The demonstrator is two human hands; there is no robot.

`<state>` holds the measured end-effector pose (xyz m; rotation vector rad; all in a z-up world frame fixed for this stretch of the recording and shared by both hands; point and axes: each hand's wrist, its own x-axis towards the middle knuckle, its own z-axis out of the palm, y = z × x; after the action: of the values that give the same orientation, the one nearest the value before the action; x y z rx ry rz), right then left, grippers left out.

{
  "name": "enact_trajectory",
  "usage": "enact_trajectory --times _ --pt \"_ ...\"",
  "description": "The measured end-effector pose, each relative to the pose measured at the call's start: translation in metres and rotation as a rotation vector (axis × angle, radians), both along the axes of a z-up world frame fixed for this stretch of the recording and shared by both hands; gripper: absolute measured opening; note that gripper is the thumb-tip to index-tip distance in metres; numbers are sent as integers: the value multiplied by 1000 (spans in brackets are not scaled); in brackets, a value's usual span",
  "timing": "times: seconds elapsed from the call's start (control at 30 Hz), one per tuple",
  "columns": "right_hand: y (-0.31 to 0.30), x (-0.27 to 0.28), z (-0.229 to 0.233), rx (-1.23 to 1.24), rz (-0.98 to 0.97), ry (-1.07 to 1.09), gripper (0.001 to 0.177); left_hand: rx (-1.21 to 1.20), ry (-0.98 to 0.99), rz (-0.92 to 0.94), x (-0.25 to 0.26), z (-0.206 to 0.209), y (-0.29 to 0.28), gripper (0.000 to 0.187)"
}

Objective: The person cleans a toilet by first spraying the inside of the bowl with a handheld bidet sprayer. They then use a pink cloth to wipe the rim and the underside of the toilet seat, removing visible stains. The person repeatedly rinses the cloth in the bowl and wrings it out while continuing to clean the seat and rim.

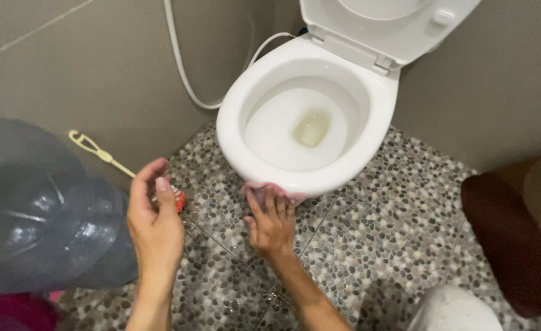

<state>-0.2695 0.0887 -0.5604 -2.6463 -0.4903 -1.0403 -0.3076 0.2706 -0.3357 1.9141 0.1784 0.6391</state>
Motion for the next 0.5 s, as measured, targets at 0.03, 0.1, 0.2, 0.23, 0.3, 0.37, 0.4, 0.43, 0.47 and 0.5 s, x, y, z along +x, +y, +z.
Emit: enact_trajectory --times 0.03,0.1,0.2,0.23,0.3,0.37,0.4,0.43,0.47,0.5 --pt "-18 2 -2 -136 24 -68 55 -95 29 -1 0 0 2 36" --pt "-61 13 -1 -402 70 -211 56 -284 79 -12 3 1 6 48" --pt "-132 12 9 -665 108 -150 58 -124 75 -18 -1 2 11 50" --pt "-150 12 16 -664 163 -147 59 -157 132 -14 0 3 13 50" --pt "-171 12 33 -734 230 -112 60 -225 244 1 1 5 16 51" --pt "-170 21 55 -849 289 -126 62 -201 148 4 4 6 18 50" --pt "-164 25 69 -930 308 -148 64 -184 109 4 3 6 19 50" --pt "-154 29 84 -1010 326 -172 65 -228 122 12 3 6 18 52" --pt "-137 32 100 -1105 339 -61 64 -266 129 19 5 6 19 53" --pt "-117 35 116 -1200 349 50 63 -304 136 25 7 6 18 55"
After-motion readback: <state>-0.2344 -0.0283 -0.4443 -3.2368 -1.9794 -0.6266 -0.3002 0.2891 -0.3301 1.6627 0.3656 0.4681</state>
